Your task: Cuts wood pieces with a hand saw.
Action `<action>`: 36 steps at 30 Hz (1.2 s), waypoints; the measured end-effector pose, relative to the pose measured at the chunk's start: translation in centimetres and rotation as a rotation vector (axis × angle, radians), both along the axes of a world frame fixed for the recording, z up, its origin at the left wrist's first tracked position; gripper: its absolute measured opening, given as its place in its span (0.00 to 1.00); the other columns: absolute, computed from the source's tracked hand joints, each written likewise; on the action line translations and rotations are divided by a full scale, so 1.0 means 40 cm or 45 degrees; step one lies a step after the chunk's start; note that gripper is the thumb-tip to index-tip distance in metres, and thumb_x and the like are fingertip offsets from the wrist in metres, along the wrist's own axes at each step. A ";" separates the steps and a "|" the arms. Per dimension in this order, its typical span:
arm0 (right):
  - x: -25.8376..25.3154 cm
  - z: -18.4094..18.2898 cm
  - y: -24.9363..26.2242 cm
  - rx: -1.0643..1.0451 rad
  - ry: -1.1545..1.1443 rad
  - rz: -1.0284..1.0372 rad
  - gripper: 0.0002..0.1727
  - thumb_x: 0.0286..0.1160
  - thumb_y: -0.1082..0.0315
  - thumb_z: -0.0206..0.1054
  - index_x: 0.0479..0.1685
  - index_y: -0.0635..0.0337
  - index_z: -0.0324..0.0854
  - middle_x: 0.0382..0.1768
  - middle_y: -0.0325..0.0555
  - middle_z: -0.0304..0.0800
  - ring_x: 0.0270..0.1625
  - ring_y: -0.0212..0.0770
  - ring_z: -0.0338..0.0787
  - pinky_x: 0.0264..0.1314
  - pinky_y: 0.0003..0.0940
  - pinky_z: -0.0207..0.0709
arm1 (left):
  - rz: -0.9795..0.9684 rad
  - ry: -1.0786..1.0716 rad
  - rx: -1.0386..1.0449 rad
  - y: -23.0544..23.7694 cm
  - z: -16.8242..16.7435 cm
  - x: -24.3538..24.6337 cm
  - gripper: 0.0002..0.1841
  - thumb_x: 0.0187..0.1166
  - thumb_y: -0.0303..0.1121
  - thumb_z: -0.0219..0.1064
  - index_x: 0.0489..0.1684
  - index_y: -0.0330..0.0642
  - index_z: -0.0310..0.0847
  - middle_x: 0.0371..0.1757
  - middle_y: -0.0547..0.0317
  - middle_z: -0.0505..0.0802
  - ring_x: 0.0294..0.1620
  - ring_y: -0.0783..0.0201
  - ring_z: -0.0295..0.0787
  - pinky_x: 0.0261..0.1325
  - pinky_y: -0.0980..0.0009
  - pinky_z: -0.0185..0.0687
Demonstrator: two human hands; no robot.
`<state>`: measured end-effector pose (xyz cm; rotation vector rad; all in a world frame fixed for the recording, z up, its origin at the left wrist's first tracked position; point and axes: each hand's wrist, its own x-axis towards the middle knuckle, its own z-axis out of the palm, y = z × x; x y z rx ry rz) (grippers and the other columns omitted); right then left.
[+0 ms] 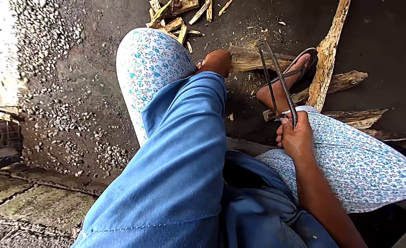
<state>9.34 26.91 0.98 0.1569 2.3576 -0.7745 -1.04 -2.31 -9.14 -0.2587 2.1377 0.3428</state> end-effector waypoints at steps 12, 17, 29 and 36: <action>-0.118 -0.035 -0.112 0.195 -0.094 0.136 0.19 0.96 0.60 0.50 0.73 0.63 0.63 0.32 0.58 0.83 0.25 0.55 0.89 0.32 0.55 0.87 | 0.150 -0.046 0.029 0.013 -0.009 0.019 0.17 0.68 0.34 0.80 0.47 0.30 0.86 0.51 0.32 0.91 0.53 0.35 0.90 0.53 0.33 0.82; -0.258 -0.199 -0.242 0.228 0.054 0.230 0.23 0.94 0.61 0.51 0.80 0.62 0.63 0.52 0.67 0.88 0.45 0.62 0.93 0.48 0.61 0.85 | 0.072 -0.073 -0.015 0.028 0.012 0.034 0.19 0.70 0.40 0.77 0.49 0.33 0.88 0.56 0.33 0.91 0.61 0.35 0.88 0.58 0.30 0.80; -0.140 -0.062 -0.140 0.215 -0.082 0.171 0.20 0.95 0.61 0.51 0.75 0.65 0.62 0.35 0.60 0.84 0.29 0.57 0.90 0.35 0.59 0.87 | 0.090 -0.059 0.052 -0.020 -0.045 0.016 0.19 0.68 0.41 0.80 0.45 0.34 0.88 0.47 0.37 0.92 0.48 0.39 0.91 0.50 0.37 0.84; -0.245 -0.196 -0.228 0.197 0.012 0.213 0.22 0.95 0.60 0.50 0.78 0.64 0.62 0.45 0.67 0.86 0.38 0.62 0.92 0.42 0.61 0.86 | 0.041 -0.065 0.055 0.028 -0.013 0.046 0.20 0.70 0.42 0.78 0.48 0.34 0.88 0.56 0.34 0.91 0.63 0.34 0.86 0.59 0.28 0.75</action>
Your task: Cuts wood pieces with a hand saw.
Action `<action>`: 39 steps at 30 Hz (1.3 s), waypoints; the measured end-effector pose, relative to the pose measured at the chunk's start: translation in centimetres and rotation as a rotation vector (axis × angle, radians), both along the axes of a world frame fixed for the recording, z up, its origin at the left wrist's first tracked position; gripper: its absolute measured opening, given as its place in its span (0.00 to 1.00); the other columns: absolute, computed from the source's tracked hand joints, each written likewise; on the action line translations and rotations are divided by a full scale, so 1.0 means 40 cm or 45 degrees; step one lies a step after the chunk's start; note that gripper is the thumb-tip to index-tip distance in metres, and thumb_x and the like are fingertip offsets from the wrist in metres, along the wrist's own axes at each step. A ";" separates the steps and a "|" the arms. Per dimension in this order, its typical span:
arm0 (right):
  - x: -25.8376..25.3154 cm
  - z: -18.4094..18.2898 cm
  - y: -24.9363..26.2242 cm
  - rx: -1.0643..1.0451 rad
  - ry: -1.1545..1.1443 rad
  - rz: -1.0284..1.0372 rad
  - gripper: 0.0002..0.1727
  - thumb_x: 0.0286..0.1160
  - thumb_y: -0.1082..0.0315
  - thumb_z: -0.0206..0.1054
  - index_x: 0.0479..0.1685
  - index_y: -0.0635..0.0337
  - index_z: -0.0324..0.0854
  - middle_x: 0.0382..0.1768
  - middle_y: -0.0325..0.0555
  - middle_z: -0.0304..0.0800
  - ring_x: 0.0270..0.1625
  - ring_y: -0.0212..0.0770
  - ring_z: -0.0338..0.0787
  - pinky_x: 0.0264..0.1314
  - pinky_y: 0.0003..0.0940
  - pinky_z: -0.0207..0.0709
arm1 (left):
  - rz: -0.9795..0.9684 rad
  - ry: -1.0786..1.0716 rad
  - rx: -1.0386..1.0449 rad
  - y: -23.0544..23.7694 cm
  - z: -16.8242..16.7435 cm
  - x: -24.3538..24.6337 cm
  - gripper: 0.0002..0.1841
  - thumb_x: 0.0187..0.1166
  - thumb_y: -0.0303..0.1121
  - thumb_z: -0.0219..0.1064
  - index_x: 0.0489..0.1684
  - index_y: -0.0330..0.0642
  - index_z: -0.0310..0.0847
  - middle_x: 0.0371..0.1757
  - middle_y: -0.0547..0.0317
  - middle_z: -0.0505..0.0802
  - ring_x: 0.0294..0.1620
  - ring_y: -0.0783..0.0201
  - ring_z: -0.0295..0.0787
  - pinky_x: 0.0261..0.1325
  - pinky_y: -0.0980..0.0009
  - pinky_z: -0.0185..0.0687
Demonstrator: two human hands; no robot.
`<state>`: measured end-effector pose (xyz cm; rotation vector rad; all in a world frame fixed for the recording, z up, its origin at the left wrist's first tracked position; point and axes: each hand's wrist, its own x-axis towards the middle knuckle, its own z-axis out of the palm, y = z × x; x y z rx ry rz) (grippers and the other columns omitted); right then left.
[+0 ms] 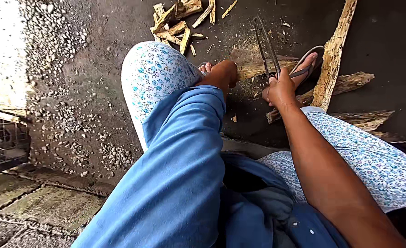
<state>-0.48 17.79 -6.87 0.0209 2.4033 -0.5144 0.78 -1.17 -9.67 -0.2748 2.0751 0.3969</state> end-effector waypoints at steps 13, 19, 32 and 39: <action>0.113 0.075 0.082 -0.064 -0.022 -0.124 0.20 0.95 0.62 0.51 0.74 0.68 0.63 0.37 0.65 0.84 0.32 0.62 0.90 0.38 0.62 0.85 | 0.050 -0.030 -0.005 -0.017 -0.007 -0.016 0.23 0.67 0.41 0.80 0.54 0.33 0.87 0.62 0.34 0.89 0.68 0.35 0.84 0.64 0.28 0.76; 0.116 0.070 0.111 -0.396 -0.220 -0.459 0.20 0.96 0.63 0.50 0.78 0.60 0.61 0.34 0.55 0.85 0.27 0.49 0.89 0.32 0.49 0.87 | 0.012 -0.017 0.028 0.005 0.130 -0.083 0.24 0.67 0.37 0.82 0.52 0.26 0.84 0.53 0.33 0.90 0.55 0.39 0.88 0.58 0.35 0.80; 0.037 0.217 0.169 -0.908 -0.360 -0.850 0.11 0.93 0.67 0.51 0.66 0.59 0.65 0.22 0.43 0.77 0.15 0.38 0.81 0.18 0.40 0.84 | -0.111 0.455 -0.094 0.065 0.428 -0.161 0.29 0.73 0.45 0.79 0.64 0.30 0.84 0.61 0.34 0.90 0.66 0.39 0.87 0.71 0.38 0.78; 0.074 0.155 0.153 -0.841 -0.430 -0.771 0.14 0.96 0.62 0.50 0.68 0.59 0.65 0.25 0.47 0.77 0.15 0.41 0.81 0.18 0.40 0.83 | -0.298 0.297 -0.426 0.065 0.347 -0.119 0.37 0.64 0.55 0.82 0.68 0.37 0.82 0.68 0.33 0.87 0.71 0.33 0.83 0.65 0.26 0.77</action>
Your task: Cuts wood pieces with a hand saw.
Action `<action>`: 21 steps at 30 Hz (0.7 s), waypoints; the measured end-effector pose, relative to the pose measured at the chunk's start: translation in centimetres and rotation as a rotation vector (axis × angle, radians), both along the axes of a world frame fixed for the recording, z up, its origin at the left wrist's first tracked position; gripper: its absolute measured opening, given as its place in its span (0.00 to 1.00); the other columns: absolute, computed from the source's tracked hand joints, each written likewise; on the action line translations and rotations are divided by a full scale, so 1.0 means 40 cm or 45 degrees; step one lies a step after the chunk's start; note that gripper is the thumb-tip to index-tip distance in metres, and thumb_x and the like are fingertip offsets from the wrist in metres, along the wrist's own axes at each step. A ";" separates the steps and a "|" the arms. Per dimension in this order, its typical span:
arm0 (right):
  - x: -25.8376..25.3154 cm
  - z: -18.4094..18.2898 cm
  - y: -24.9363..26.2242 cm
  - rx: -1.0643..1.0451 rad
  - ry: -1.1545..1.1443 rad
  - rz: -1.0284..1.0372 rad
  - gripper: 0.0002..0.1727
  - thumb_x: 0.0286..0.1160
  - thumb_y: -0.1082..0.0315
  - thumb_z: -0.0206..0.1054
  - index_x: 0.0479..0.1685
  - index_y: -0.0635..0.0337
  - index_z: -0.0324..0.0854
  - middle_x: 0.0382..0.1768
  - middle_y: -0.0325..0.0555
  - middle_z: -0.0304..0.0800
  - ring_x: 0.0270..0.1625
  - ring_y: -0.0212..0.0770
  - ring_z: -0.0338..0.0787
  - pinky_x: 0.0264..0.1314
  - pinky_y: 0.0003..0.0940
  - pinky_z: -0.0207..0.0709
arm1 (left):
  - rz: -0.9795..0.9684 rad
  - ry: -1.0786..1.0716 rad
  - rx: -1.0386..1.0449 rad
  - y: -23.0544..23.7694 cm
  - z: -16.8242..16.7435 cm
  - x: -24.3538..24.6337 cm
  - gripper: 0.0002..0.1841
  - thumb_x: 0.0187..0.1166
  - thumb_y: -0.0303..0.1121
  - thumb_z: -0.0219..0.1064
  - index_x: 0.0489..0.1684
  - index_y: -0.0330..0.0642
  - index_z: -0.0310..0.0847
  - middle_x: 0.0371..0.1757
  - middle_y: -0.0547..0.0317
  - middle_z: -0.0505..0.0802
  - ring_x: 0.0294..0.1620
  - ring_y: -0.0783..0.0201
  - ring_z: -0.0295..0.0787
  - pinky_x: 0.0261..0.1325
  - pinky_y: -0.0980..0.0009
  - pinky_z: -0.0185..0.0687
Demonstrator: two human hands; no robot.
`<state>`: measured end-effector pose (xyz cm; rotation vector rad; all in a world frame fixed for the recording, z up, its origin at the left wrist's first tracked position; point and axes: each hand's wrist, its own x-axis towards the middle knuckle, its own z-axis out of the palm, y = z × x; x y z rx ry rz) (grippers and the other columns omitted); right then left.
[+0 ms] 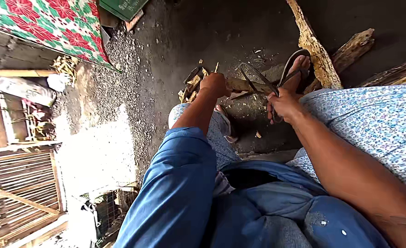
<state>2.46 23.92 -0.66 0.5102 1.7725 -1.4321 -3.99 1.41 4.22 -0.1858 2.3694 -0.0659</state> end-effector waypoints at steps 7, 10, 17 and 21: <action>-0.003 0.029 -0.025 0.009 0.104 0.126 0.15 0.95 0.59 0.53 0.69 0.59 0.65 0.24 0.49 0.77 0.15 0.42 0.81 0.18 0.39 0.82 | 0.035 0.002 0.005 -0.020 0.053 -0.015 0.32 0.64 0.51 0.83 0.60 0.36 0.85 0.61 0.33 0.89 0.67 0.32 0.84 0.63 0.26 0.77; -0.014 0.011 -0.015 0.023 0.146 0.145 0.15 0.95 0.59 0.53 0.68 0.59 0.66 0.23 0.49 0.79 0.15 0.43 0.82 0.17 0.39 0.81 | 0.075 0.047 0.058 -0.033 0.050 -0.019 0.32 0.63 0.51 0.84 0.58 0.35 0.86 0.60 0.33 0.90 0.67 0.33 0.85 0.64 0.26 0.76; -0.015 0.041 -0.006 0.175 0.232 0.219 0.15 0.95 0.59 0.53 0.67 0.59 0.67 0.25 0.50 0.79 0.16 0.43 0.82 0.19 0.40 0.82 | 0.093 0.089 0.120 -0.022 0.047 -0.025 0.30 0.61 0.51 0.85 0.53 0.36 0.88 0.57 0.35 0.91 0.64 0.35 0.86 0.63 0.28 0.79; -0.027 0.009 0.014 0.198 0.234 0.148 0.16 0.95 0.61 0.52 0.71 0.59 0.67 0.27 0.51 0.83 0.17 0.43 0.84 0.20 0.40 0.83 | 0.135 0.124 0.170 0.018 0.022 -0.027 0.31 0.62 0.48 0.85 0.58 0.33 0.85 0.62 0.33 0.89 0.69 0.35 0.84 0.67 0.30 0.77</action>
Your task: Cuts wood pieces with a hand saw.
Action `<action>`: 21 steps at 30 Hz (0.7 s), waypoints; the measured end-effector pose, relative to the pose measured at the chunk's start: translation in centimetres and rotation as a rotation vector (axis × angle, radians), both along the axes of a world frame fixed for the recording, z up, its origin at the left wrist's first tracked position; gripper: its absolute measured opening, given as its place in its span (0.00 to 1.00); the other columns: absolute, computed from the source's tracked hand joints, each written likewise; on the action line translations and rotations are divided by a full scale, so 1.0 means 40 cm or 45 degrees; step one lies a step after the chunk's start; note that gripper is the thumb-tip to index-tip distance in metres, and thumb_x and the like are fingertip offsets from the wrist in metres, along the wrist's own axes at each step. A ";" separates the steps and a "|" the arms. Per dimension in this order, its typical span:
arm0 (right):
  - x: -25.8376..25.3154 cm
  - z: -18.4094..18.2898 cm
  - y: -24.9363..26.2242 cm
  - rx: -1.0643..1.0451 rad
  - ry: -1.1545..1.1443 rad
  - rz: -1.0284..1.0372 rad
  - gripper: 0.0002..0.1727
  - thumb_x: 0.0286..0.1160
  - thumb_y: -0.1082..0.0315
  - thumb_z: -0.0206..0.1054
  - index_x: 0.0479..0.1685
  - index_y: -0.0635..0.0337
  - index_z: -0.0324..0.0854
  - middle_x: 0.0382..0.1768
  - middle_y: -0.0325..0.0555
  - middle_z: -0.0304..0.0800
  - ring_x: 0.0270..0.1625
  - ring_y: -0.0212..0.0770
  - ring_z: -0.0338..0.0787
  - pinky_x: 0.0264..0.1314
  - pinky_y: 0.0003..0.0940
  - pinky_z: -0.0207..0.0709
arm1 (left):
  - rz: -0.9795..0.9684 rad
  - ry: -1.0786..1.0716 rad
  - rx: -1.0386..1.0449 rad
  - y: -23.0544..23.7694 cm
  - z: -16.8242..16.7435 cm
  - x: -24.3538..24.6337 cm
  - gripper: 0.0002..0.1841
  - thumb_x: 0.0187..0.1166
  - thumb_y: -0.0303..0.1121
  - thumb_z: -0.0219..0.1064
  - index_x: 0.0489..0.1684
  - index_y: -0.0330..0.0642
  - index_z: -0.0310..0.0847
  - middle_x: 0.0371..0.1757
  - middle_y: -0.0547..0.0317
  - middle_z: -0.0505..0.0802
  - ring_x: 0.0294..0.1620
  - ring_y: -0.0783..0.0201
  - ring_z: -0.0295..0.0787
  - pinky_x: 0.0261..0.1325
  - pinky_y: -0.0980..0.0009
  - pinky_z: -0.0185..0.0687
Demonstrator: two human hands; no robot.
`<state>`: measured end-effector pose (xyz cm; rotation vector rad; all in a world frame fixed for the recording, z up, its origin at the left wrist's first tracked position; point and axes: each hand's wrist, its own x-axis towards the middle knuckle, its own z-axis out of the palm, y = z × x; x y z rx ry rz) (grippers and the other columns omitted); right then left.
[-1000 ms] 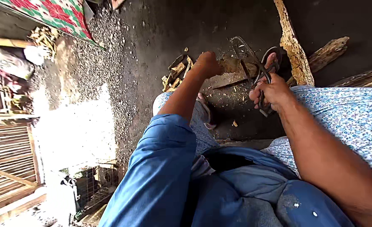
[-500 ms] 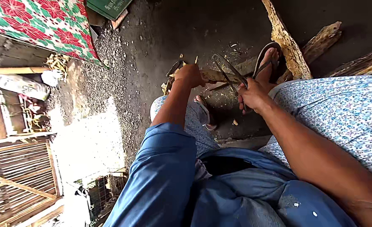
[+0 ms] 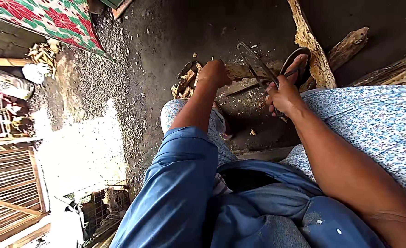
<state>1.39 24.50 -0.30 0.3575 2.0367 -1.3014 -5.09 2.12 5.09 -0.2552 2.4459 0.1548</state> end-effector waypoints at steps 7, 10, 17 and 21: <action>0.005 -0.023 0.007 -0.154 -0.027 -0.247 0.13 0.96 0.62 0.51 0.67 0.59 0.65 0.22 0.45 0.79 0.14 0.39 0.83 0.17 0.37 0.84 | 0.468 0.263 0.707 -0.039 0.035 -0.026 0.25 0.80 0.43 0.74 0.68 0.37 0.79 0.49 0.46 0.92 0.30 0.61 0.91 0.37 0.64 0.91; -0.001 -0.019 0.012 -0.158 -0.022 -0.295 0.13 0.95 0.61 0.52 0.66 0.59 0.66 0.19 0.43 0.78 0.13 0.37 0.82 0.17 0.36 0.84 | 0.597 0.368 0.924 -0.036 0.029 -0.027 0.20 0.78 0.40 0.76 0.61 0.37 0.82 0.42 0.51 0.91 0.25 0.66 0.87 0.32 0.69 0.88; 0.016 -0.042 0.000 -0.193 0.053 -0.354 0.12 0.95 0.62 0.53 0.64 0.59 0.65 0.19 0.42 0.76 0.13 0.37 0.82 0.17 0.36 0.84 | 0.598 0.492 0.733 -0.022 -0.024 -0.042 0.18 0.79 0.38 0.73 0.63 0.42 0.83 0.50 0.47 0.91 0.35 0.58 0.90 0.41 0.60 0.88; 0.044 -0.074 -0.007 -0.285 0.061 -0.428 0.11 0.95 0.62 0.51 0.63 0.59 0.65 0.21 0.44 0.79 0.15 0.40 0.84 0.19 0.40 0.86 | 0.578 0.477 0.667 -0.017 -0.014 -0.023 0.16 0.80 0.38 0.72 0.62 0.44 0.85 0.52 0.48 0.92 0.41 0.57 0.92 0.47 0.57 0.89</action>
